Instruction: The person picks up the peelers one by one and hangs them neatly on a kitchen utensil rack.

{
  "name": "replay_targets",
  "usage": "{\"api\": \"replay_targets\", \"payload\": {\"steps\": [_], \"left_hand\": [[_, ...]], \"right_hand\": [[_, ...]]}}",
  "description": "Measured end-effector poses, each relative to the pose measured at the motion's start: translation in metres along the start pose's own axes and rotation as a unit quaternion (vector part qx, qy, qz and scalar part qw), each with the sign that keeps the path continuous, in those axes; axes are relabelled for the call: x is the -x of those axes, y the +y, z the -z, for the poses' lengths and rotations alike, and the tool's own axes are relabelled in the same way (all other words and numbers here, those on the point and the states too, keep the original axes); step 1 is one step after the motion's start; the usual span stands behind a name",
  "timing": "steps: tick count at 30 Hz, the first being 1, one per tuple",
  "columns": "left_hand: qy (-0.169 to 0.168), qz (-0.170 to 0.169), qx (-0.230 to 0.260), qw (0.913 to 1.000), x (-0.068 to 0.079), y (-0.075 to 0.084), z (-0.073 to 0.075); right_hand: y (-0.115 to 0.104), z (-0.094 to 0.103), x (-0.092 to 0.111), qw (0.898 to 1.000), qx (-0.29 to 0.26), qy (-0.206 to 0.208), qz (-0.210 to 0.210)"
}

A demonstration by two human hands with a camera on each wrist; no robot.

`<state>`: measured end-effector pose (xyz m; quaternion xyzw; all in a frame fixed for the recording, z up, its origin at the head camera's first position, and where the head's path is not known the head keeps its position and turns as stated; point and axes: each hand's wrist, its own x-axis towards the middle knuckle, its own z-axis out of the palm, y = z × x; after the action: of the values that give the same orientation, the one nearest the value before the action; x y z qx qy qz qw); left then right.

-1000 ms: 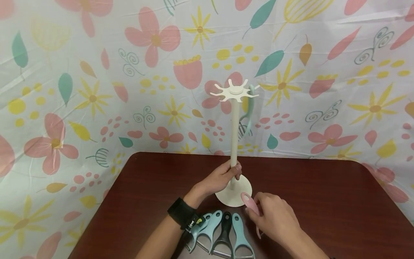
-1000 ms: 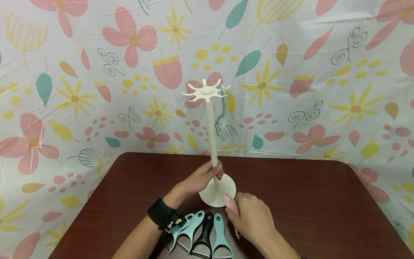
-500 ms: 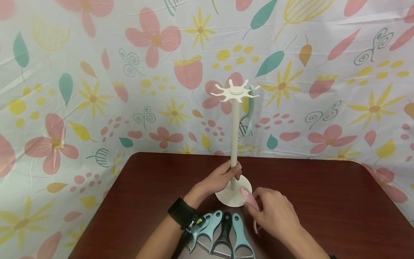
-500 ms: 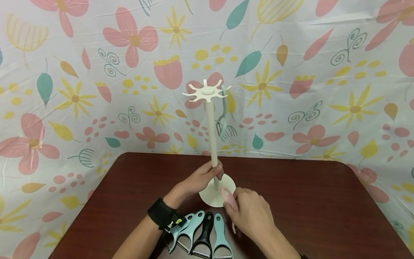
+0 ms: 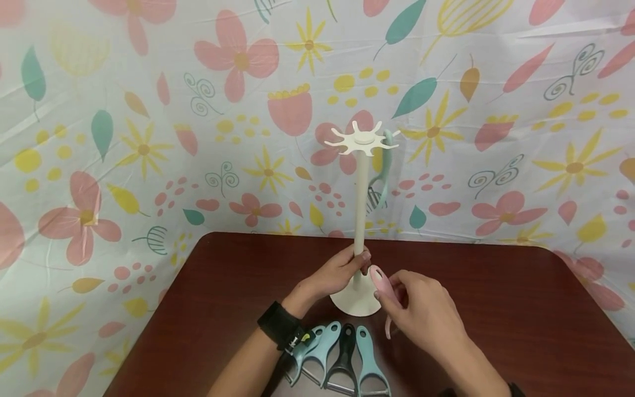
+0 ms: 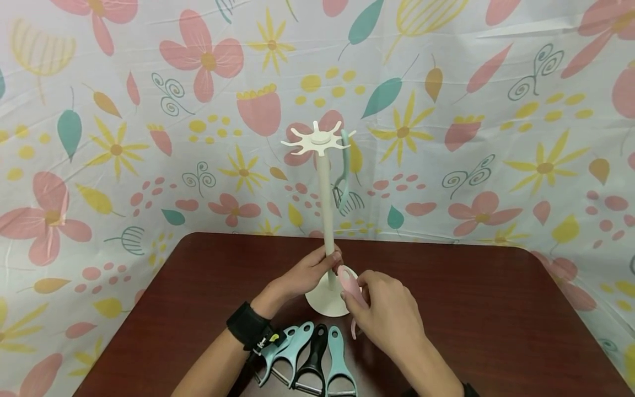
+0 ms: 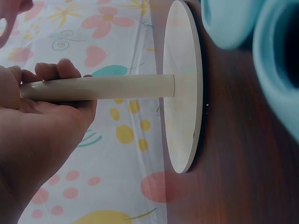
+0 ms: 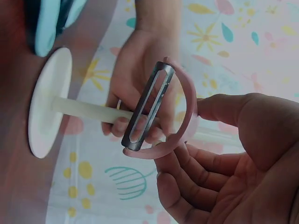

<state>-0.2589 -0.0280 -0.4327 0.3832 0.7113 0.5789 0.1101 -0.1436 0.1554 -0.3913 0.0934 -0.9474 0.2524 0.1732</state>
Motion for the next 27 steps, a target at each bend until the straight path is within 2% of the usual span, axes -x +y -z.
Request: {"api": "replay_targets", "payload": {"steps": [7,15,20,27], "left_hand": [[-0.001,-0.004,-0.003,1.0000,-0.001,0.001,0.000],[-0.003,-0.015,0.002,0.9999,-0.001,0.000,0.000],[-0.005,-0.020,0.002,0.9998,-0.001,0.000,0.000],[-0.010,-0.027,-0.009,0.9995,-0.001,-0.001,0.000]], "right_hand": [[-0.002,0.010,-0.005,0.998,-0.015,0.059,0.027],[-0.010,0.021,-0.012,0.992,-0.044,0.107,0.048],[-0.014,0.031,-0.016,0.988,-0.058,0.126,0.061],[-0.018,0.045,-0.019,0.986,-0.067,0.143,0.048]]}}
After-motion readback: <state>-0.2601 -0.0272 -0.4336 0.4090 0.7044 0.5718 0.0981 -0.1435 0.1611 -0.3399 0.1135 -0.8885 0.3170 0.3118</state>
